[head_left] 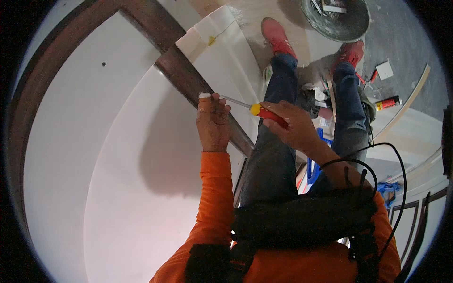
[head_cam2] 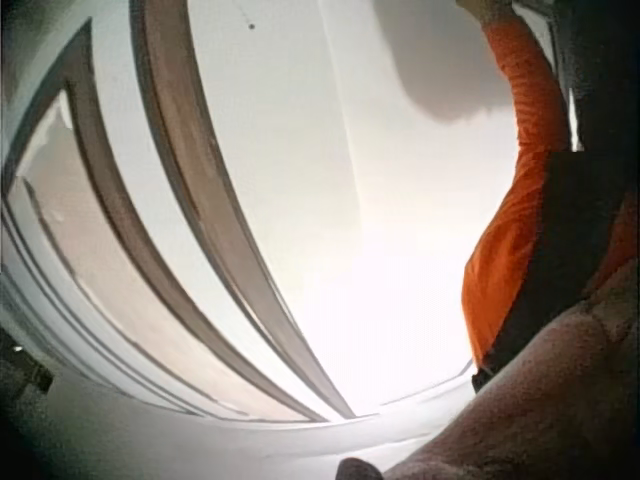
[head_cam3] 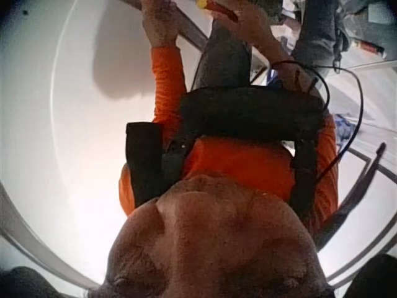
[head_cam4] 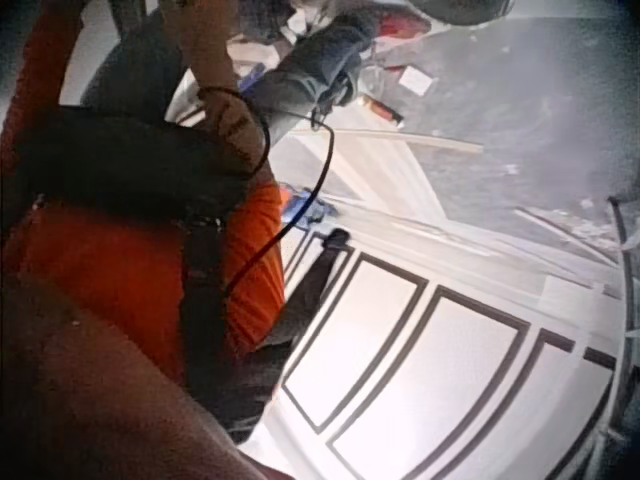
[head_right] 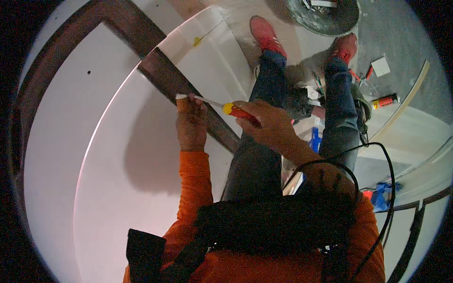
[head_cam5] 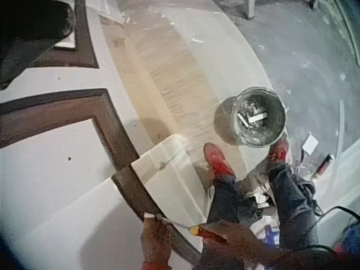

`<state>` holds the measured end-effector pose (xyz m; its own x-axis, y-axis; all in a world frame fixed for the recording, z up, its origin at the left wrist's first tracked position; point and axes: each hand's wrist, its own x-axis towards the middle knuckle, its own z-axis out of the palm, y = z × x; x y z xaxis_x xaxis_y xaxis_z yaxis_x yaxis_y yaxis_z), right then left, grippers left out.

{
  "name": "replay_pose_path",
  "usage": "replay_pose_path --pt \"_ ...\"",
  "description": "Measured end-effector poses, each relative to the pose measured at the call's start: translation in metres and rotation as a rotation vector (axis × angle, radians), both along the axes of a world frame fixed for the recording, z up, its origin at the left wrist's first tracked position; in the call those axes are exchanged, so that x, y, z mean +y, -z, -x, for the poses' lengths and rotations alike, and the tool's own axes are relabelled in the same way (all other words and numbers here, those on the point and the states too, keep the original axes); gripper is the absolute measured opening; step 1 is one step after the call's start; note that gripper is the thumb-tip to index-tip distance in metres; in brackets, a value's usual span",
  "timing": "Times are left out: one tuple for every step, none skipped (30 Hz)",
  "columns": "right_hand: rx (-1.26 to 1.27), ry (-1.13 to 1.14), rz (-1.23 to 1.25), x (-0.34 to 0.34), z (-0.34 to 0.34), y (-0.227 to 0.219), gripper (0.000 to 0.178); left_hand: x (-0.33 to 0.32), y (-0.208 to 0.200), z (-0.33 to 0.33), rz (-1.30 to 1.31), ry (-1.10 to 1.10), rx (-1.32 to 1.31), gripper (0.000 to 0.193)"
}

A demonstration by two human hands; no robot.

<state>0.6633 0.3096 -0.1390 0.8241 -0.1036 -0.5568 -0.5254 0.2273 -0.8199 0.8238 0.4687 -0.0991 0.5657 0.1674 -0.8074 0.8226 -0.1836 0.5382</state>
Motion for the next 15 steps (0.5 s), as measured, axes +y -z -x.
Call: replay_pose_path --pt "0.035 -0.014 -0.051 0.000 0.000 -0.003 0.042 0.000 0.001 -0.001 -0.023 0.044 0.033 0.037" --pt "0.068 -0.027 -0.096 -0.001 -0.001 -0.006 0.042 -0.002 0.001 -0.003 -0.038 0.089 0.065 0.036" --pt "0.079 -0.005 -0.086 0.001 0.000 -0.007 0.043 -0.006 0.001 -0.004 -0.054 0.132 0.096 0.035" --pt "0.090 0.015 -0.076 0.005 0.002 -0.007 0.043 -0.010 0.003 -0.001 -0.049 0.115 0.079 0.035" --pt "0.096 0.034 -0.068 0.009 0.003 -0.007 0.044 -0.021 0.002 0.002 -0.047 0.096 0.057 0.035" --pt "0.108 0.039 -0.060 0.011 0.005 -0.007 0.043 -0.028 0.002 0.006 -0.044 0.077 0.035 0.035" --pt "0.120 0.043 -0.052 0.012 0.008 -0.007 0.043 -0.030 0.003 0.008 -0.059 0.078 0.052 0.035" --pt "0.129 0.044 -0.039 0.011 0.009 -0.006 0.043 -0.032 0.004 0.009 -0.068 0.077 0.066 0.034" --pt "0.135 0.077 -0.047 0.009 0.009 -0.007 0.042 -0.033 0.005 0.009 -0.078 0.074 0.079 0.033" --pt "0.142 0.110 -0.056 0.007 0.009 -0.008 0.040 -0.033 0.006 0.008 -0.074 0.077 0.092 0.033" --pt "0.150 0.141 -0.064 0.005 0.010 -0.008 0.039 -0.034 0.008 0.009 -0.069 0.080 0.106 0.032" --pt "0.140 0.122 -0.040 0.004 0.011 -0.007 0.039 -0.033 0.010 0.010 -0.064 0.081 0.121 0.032" --pt "0.131 0.103 -0.017 0.003 0.013 -0.006 0.039 -0.029 0.012 0.011 -0.058 0.122 0.093 0.031" --pt "0.117 0.084 0.007 0.002 0.013 -0.005 0.039 -0.026 0.013 0.012 -0.052 0.164 0.060 0.029" --pt "0.108 0.082 0.008 0.002 0.013 -0.004 0.039 -0.024 0.013 0.012 -0.047 0.206 0.028 0.028"
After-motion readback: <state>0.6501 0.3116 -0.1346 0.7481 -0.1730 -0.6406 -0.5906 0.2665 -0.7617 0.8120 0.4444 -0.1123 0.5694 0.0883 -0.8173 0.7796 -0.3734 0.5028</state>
